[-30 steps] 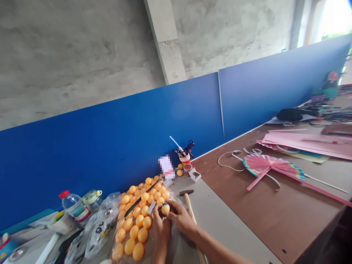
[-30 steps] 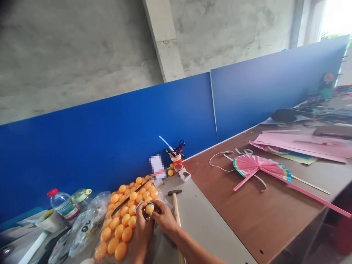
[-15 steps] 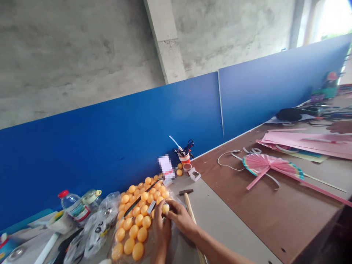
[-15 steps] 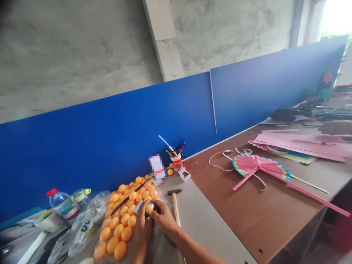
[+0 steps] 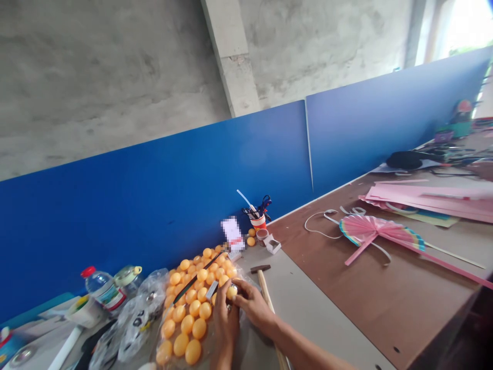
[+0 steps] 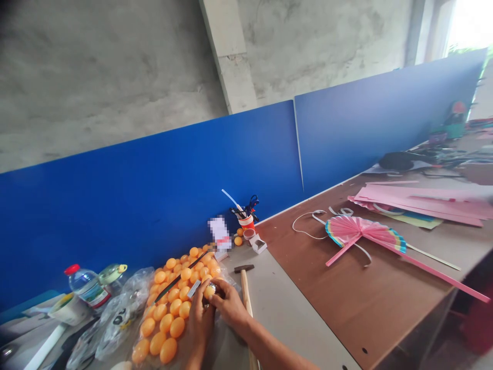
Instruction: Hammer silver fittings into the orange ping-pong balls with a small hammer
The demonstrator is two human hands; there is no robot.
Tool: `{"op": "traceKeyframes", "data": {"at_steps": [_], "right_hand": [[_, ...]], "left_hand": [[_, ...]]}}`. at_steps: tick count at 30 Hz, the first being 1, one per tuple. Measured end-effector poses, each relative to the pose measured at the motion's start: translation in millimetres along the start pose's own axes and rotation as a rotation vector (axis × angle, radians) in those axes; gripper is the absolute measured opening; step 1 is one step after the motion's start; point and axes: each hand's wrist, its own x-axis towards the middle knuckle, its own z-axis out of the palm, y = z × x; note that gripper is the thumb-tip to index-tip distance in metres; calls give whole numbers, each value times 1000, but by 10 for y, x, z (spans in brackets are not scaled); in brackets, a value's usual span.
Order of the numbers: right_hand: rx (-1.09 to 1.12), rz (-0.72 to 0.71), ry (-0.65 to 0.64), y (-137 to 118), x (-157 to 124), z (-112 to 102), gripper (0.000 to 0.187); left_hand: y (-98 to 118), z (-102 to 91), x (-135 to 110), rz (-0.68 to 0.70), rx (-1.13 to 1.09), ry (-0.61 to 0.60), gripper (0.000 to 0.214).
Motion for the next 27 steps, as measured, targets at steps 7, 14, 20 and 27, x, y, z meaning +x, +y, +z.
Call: {"op": "traceKeyframes", "data": {"at_steps": [7,14,20,27], "right_hand": [[-12,23,-6,-26,-8,8,52],[10,-15,-15,-32,-9,11,46],[105,41,8,-59,18,-27,38],[94,75,9,-112,-12,-36,39]], "left_hand": [[-36,9,6,32,-12,26,42],[13,27,5,-7,-12,3,46],[86,24,-17,-60,-38,-39,45],[68,31,-27,-70,-45,-51,41]]}}
